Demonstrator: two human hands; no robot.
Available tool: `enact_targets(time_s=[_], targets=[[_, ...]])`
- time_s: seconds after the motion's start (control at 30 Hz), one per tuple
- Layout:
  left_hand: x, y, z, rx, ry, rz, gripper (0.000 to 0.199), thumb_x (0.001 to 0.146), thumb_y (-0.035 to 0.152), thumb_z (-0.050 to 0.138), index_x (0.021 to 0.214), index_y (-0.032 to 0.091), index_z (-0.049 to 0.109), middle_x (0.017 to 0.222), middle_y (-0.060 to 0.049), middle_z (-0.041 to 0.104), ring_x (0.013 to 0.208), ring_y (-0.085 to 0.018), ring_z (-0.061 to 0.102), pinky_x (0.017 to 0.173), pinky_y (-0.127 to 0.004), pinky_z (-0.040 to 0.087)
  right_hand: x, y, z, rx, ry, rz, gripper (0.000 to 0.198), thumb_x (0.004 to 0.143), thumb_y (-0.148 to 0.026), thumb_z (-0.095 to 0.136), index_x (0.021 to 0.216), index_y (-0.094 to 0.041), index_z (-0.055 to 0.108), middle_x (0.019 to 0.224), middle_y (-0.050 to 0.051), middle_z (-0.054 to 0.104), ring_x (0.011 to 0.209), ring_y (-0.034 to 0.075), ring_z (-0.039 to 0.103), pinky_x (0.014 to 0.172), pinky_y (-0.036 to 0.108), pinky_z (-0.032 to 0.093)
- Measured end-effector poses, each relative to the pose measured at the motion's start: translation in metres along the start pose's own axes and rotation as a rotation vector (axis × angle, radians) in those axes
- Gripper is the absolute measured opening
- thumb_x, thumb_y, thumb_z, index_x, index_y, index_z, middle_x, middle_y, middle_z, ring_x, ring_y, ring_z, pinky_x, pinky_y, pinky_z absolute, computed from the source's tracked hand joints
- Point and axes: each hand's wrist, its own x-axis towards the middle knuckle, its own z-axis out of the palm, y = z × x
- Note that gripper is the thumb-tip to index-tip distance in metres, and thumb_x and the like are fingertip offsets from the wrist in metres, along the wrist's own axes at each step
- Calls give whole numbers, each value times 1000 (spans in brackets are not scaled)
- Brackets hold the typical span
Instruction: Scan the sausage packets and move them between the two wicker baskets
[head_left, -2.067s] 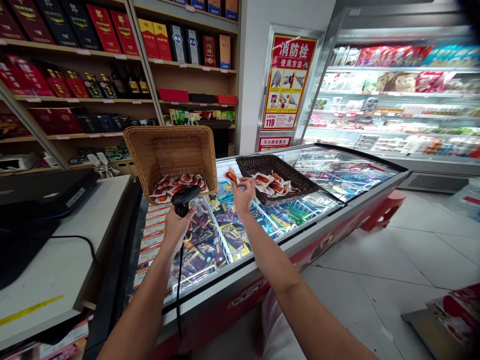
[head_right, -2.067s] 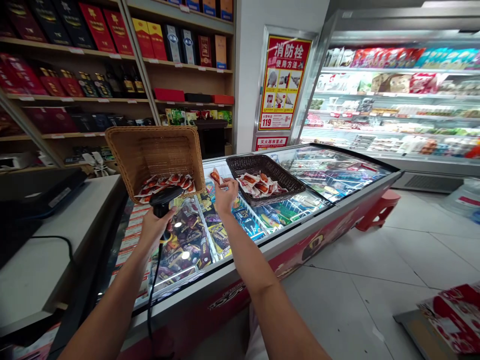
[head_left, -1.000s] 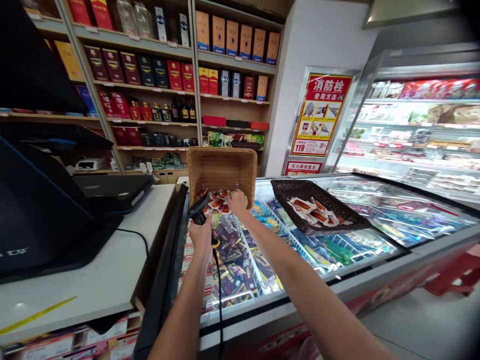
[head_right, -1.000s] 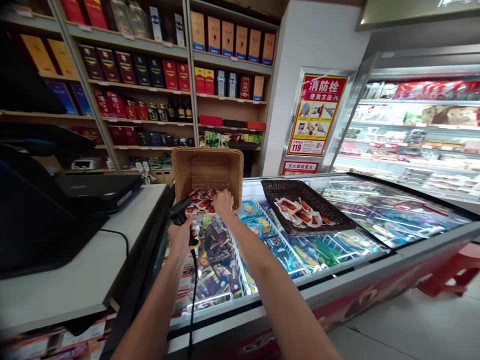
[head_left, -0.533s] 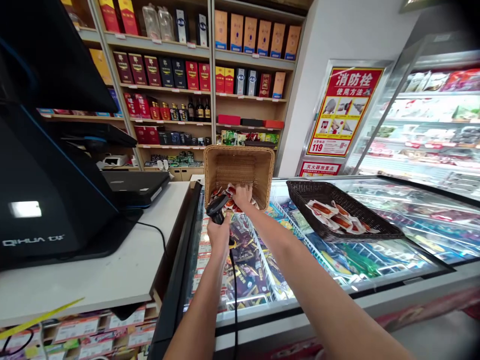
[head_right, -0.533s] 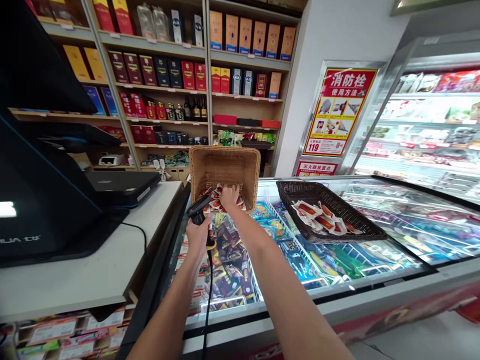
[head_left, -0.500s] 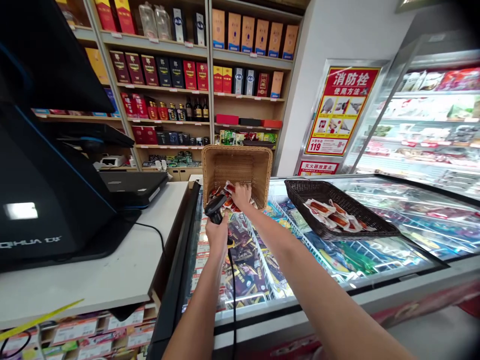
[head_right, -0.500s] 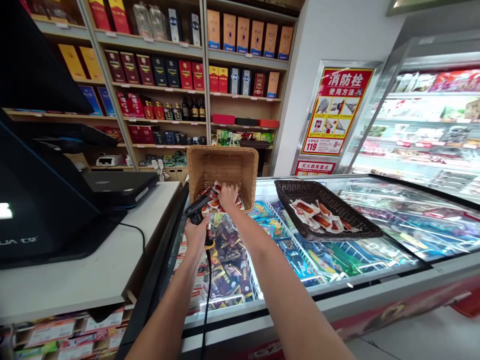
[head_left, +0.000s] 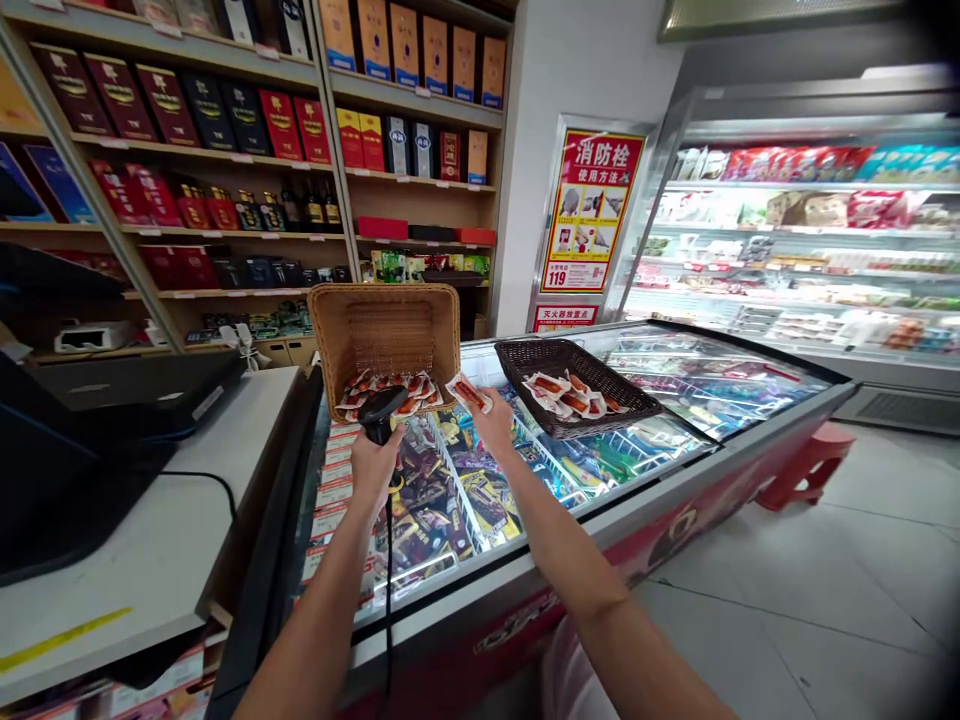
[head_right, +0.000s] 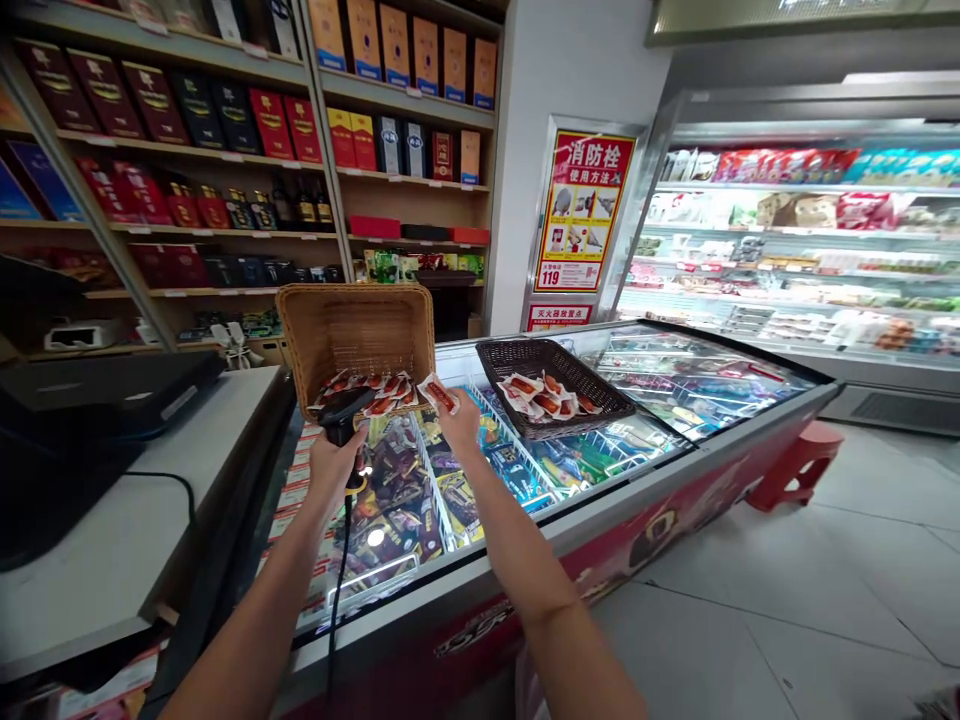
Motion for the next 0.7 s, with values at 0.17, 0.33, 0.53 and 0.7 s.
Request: enact_targets(time_s=[0.17, 0.33, 0.53, 0.7], targets=[[-1, -4, 2, 212, -111, 90, 39, 69, 49, 80, 88, 24, 55, 52, 7, 53, 39, -16, 50, 43, -26, 38, 4, 3, 1, -24, -41, -23, 29, 83, -23, 66, 110, -20, 71, 113, 8, 78, 105, 26, 71, 99, 37, 52], [-2, -2, 1, 279, -124, 81, 39, 70, 48, 80, 87, 25, 54, 52, 6, 55, 41, -17, 53, 46, -27, 39, 3, 5, 5, -60, -59, -42, 28, 83, -20, 65, 110, -21, 71, 111, 7, 78, 105, 25, 71, 99, 36, 52], [-4, 2, 1, 275, -116, 66, 37, 70, 45, 82, 86, 25, 55, 53, 5, 57, 41, -18, 54, 46, -27, 37, 1, 3, 4, -68, -70, -71, 27, 84, -21, 66, 111, -22, 70, 114, 6, 77, 108, 26, 70, 100, 36, 52], [-8, 7, 2, 300, -158, 72, 34, 69, 38, 84, 86, 24, 58, 49, 6, 53, 39, -18, 52, 45, -26, 35, 1, 1, 0, -91, -86, -60, 29, 84, -20, 65, 112, -23, 70, 115, 6, 77, 108, 25, 70, 100, 36, 52]])
